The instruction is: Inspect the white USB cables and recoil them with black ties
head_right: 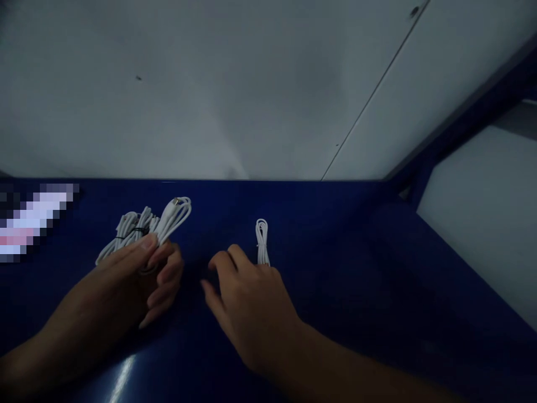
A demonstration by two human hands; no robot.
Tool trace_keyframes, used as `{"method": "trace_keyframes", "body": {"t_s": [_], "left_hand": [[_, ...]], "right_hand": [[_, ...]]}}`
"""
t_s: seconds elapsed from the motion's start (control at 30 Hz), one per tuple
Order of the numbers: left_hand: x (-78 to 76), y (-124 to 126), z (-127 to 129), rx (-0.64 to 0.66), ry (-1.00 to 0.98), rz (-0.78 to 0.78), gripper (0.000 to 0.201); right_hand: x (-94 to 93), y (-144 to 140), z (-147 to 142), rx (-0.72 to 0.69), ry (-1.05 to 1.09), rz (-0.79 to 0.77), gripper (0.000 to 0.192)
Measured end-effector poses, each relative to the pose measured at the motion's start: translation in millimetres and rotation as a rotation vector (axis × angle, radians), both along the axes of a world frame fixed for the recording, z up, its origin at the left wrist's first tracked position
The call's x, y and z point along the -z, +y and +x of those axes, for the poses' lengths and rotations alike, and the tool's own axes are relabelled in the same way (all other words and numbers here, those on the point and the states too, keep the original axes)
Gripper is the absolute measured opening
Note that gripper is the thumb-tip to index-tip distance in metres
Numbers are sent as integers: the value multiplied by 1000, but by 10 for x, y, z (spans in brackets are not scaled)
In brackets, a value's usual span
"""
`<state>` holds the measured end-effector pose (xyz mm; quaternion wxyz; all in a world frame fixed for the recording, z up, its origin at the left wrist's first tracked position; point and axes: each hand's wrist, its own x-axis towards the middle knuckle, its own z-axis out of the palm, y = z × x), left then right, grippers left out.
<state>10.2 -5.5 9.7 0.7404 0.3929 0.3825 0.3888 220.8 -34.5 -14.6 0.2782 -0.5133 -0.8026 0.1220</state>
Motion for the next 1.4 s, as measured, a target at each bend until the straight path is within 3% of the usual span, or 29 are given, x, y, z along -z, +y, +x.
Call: {"method": "trace_keyframes", "body": {"t_s": [0.17,0.33,0.5,0.6,0.7,0.83,0.93,1.1,1.23,1.4], "left_hand": [[79,-55,-49,34,209,83,47],[90,-114,-17,10,337,125,47],[109,-140,36,-60,292,129,46],[133,-123,25,-110,315,167,49],[152,-80,-21,-92,594,376,44],[184,-40,-73,73,997,740,34],[187,-62,-65,195,1250,1087,29],[117,-134,-5,208,1489,1510,39],[74,-172,44,191,1538,1641,42],[86,-182,57,167,1559,1605,41]], "right_hand": [[103,0,-28,-23,-214,11,3],[147,1,-23,-31,-266,47,18],[99,93,32,-40,-228,102,17],[-15,140,97,15,-61,231,20],[-147,117,119,64,245,320,14],[-231,13,49,93,615,72,14],[-213,-45,-22,53,705,-107,14],[-169,-97,-87,37,716,-186,14],[-180,-117,-98,93,696,-244,14],[-176,-118,-84,91,559,-158,14]]}}
